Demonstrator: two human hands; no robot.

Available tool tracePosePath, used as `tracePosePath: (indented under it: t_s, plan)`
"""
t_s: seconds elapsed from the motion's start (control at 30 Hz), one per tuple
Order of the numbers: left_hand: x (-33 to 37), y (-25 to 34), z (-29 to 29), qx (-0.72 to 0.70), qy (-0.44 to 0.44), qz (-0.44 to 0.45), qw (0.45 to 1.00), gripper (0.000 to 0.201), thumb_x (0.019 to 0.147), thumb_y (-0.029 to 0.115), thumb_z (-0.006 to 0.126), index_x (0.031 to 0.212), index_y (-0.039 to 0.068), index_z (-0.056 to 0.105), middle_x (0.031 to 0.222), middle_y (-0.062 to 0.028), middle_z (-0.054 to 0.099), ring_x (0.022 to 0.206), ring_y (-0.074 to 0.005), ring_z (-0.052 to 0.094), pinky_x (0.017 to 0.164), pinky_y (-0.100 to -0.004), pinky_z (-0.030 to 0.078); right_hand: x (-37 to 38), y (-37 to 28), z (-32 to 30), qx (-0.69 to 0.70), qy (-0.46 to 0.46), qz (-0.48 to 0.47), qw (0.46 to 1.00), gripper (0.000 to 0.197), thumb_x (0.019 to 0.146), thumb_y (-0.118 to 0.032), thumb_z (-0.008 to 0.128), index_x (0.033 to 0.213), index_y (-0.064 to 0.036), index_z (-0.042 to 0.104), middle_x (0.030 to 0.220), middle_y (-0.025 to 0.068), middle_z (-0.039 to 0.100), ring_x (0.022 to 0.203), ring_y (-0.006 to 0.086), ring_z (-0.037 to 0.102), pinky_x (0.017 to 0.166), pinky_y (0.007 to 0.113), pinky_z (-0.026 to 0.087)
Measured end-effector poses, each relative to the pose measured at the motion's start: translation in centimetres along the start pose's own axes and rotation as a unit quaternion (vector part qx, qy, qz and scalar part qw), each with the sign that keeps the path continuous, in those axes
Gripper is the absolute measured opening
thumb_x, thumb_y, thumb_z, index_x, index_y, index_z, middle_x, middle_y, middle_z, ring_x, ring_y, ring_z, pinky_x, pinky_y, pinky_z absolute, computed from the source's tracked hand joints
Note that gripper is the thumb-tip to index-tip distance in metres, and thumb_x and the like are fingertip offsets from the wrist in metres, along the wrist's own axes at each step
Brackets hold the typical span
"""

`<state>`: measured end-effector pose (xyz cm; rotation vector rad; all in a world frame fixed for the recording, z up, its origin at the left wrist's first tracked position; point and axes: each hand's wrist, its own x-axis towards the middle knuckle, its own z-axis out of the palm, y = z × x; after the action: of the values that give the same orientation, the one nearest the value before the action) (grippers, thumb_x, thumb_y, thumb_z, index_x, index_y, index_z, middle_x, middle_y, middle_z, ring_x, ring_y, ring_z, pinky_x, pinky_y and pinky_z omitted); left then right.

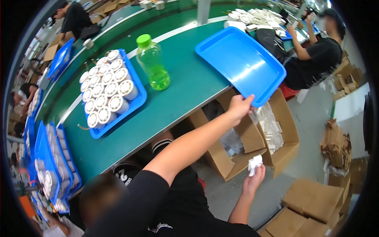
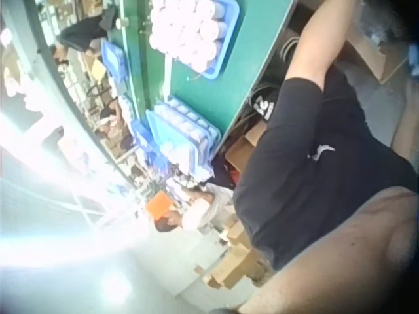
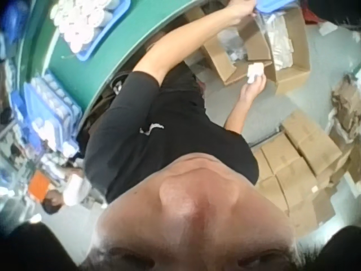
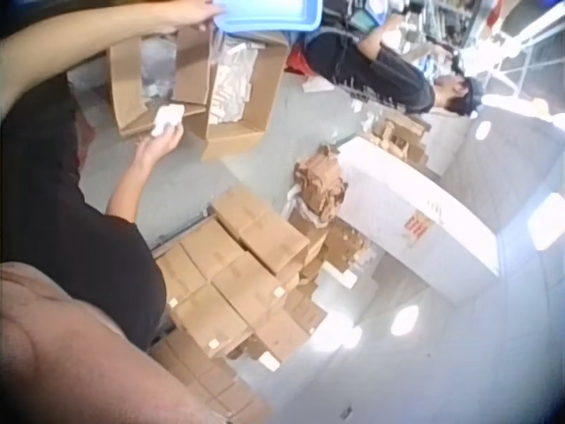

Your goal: Wipe and clean plastic electronic component housings using a cloth.

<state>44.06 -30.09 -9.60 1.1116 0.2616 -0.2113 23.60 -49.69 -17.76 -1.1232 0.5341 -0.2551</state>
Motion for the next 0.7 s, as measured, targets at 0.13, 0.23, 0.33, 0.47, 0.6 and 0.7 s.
tracePosePath:
  t_s: [0.13, 0.23, 0.33, 0.47, 0.6, 0.7]
  plan:
    - [-1.0, -0.6, -0.4, 0.24, 0.172, 0.167, 0.941, 0.03, 0.079, 0.025, 0.059, 0.065, -0.001, 0.065, 0.056, -0.0114, 0.062, 0.053, -0.0187, 0.062, 0.053, -0.0339, 0.049, -0.9, 1.0, -1.7, -0.045, -0.035, 0.05, 0.997, 0.021, 0.083, -0.003, 0.047, 0.103, -0.0012, 0.052, 0.099, 0.007, 0.058, 0.089, 0.0163, 0.057, 0.081, 0.03, 0.047]
    - [-5.7, 1.7, -0.8, 0.232, 0.139, 0.238, 0.933, 0.036, 0.079, 0.027, 0.058, 0.063, -0.005, 0.06, 0.062, -0.024, 0.059, 0.059, -0.0364, 0.063, 0.056, -0.0444, 0.048, -1.5, 2.3, -2.4, -0.072, -0.062, 0.068, 0.993, 0.018, 0.083, -0.002, 0.047, 0.101, -0.0018, 0.052, 0.098, 0.0065, 0.058, 0.088, 0.016, 0.057, 0.08, 0.03, 0.047]
    - [-11.5, 7.0, -2.0, 0.191, 0.117, 0.277, 0.935, 0.036, 0.084, 0.024, 0.053, 0.063, -0.006, 0.057, 0.058, -0.0226, 0.056, 0.054, -0.0338, 0.061, 0.053, -0.0436, 0.046, -1.6, 3.3, -1.4, -0.088, -0.106, 0.08, 0.987, 0.016, 0.083, -0.001, 0.048, 0.099, -0.0024, 0.052, 0.097, 0.0064, 0.058, 0.088, 0.016, 0.057, 0.08, 0.03, 0.047]
    - [-19.2, 13.9, -5.6, 0.238, 0.11, 0.395, 0.881, 0.036, 0.089, 0.021, 0.05, 0.065, -0.007, 0.055, 0.053, -0.0189, 0.054, 0.049, -0.0274, 0.058, 0.05, -0.0393, 0.045, -2.9, 4.7, 0.4, -0.102, -0.185, 0.092, 0.973, 0.015, 0.084, -0.001, 0.048, 0.099, -0.0027, 0.051, 0.098, 0.0068, 0.058, 0.089, 0.0168, 0.057, 0.081, 0.03, 0.048]
    - [-29.7, 22.2, -11.7, 0.275, 0.217, 0.361, 0.864, 0.037, 0.09, 0.026, 0.052, 0.069, -0.004, 0.059, 0.057, -0.008, 0.058, 0.051, -0.016, 0.058, 0.048, -0.0302, 0.046, -5.4, 5.8, 1.7, -0.1, -0.199, 0.115, 0.968, 0.015, 0.085, 0.001, 0.046, 0.099, -0.0019, 0.051, 0.098, 0.0072, 0.058, 0.089, 0.0165, 0.058, 0.08, 0.03, 0.048]
    - [-35.7, 25.6, -18.7, 0.283, 0.291, 0.356, 0.842, 0.03, 0.094, 0.028, 0.052, 0.083, 0.001, 0.062, 0.068, -0.004, 0.062, 0.057, -0.0117, 0.059, 0.049, -0.0281, 0.048, -6.9, 7.4, 2.9, -0.128, -0.249, 0.108, 0.954, 0.015, 0.085, 0.0, 0.048, 0.099, -0.0015, 0.052, 0.097, 0.0073, 0.059, 0.086, 0.0161, 0.058, 0.076, 0.03, 0.048]
